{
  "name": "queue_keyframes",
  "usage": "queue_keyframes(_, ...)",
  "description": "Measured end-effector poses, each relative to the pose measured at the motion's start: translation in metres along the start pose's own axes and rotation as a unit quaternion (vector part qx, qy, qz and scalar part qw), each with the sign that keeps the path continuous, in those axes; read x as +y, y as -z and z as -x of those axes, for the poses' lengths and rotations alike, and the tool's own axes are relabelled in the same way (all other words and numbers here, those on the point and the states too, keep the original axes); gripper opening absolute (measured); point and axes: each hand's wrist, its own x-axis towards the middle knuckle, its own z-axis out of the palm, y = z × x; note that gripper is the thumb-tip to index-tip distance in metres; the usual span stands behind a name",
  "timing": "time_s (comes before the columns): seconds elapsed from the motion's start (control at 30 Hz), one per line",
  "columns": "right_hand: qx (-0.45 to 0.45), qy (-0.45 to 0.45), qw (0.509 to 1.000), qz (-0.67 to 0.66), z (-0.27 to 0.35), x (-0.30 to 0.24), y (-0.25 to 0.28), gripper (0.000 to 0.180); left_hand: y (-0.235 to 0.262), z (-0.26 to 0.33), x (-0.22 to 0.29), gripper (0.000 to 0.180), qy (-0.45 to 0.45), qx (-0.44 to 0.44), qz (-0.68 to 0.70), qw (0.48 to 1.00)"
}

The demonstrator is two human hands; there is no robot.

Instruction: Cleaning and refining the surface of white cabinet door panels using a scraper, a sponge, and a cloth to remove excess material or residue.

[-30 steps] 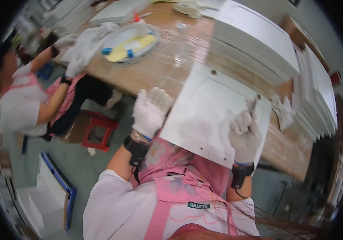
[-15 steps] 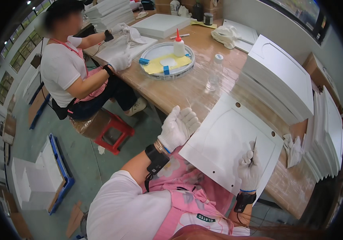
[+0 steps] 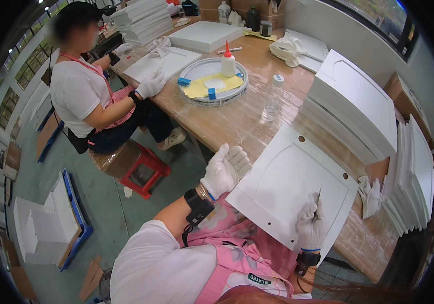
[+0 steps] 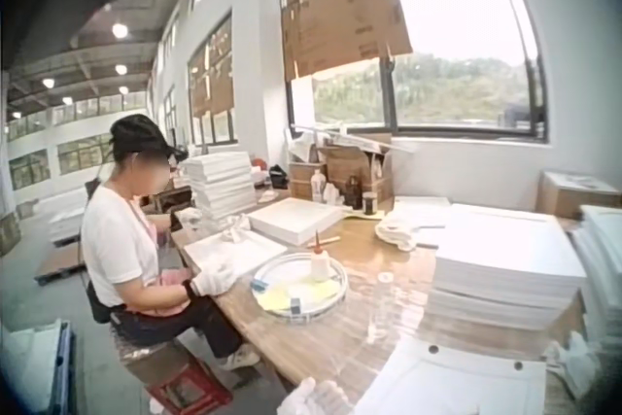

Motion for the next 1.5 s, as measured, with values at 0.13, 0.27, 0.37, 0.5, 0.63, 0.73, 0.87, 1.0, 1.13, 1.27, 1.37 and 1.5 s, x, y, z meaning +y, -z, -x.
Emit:
queue_keyframes(0.13,0.014,-0.009,1.000,0.025,-0.002,0.000,0.005,0.030,0.012,-0.005,-0.002,0.041,0.016,0.004,0.007,1.000)
queue_keyframes(0.27,0.009,-0.014,1.000,0.025,-0.004,0.000,0.007,0.030,0.019,-0.005,-0.005,0.041,0.039,0.035,-0.001,0.999)
queue_keyframes(0.37,-0.003,-0.014,1.000,0.023,-0.007,-0.001,0.012,0.030,0.021,-0.007,-0.006,0.041,0.046,0.039,-0.009,0.998)
queue_keyframes(0.5,-0.010,-0.021,1.000,0.018,-0.008,-0.001,0.016,0.030,0.022,-0.008,-0.007,0.041,0.044,0.055,-0.026,0.997)
queue_keyframes(0.63,-0.014,-0.024,0.999,0.023,-0.007,-0.001,0.014,0.030,0.021,-0.009,-0.007,0.040,0.046,0.063,-0.028,0.997)
queue_keyframes(0.73,0.003,-0.014,0.999,0.030,-0.006,0.000,0.011,0.032,0.023,-0.010,-0.007,0.039,0.054,0.064,-0.032,0.996)
queue_keyframes(0.87,-0.003,-0.012,1.000,0.026,-0.004,-0.002,0.012,0.032,0.024,-0.012,-0.007,0.038,0.072,0.036,-0.031,0.996)
queue_keyframes(1.0,-0.009,-0.017,0.999,0.027,-0.004,0.002,0.010,0.032,0.031,-0.011,-0.005,0.037,0.068,0.035,-0.033,0.997)
queue_keyframes(1.13,-0.013,-0.007,0.999,0.032,-0.004,0.001,0.015,0.032,0.030,-0.011,-0.006,0.037,0.071,0.038,-0.033,0.996)
queue_keyframes(1.27,-0.032,-0.006,0.999,0.033,-0.003,0.001,0.015,0.030,0.029,-0.010,-0.007,0.036,0.067,0.044,-0.031,0.996)
queue_keyframes(1.37,-0.027,-0.008,0.999,0.032,-0.004,0.001,0.015,0.029,0.029,-0.011,-0.007,0.035,0.066,0.055,-0.027,0.996)
queue_keyframes(1.5,-0.030,-0.006,0.999,0.033,-0.004,0.003,0.015,0.028,0.028,-0.010,-0.007,0.035,0.063,0.068,-0.021,0.995)
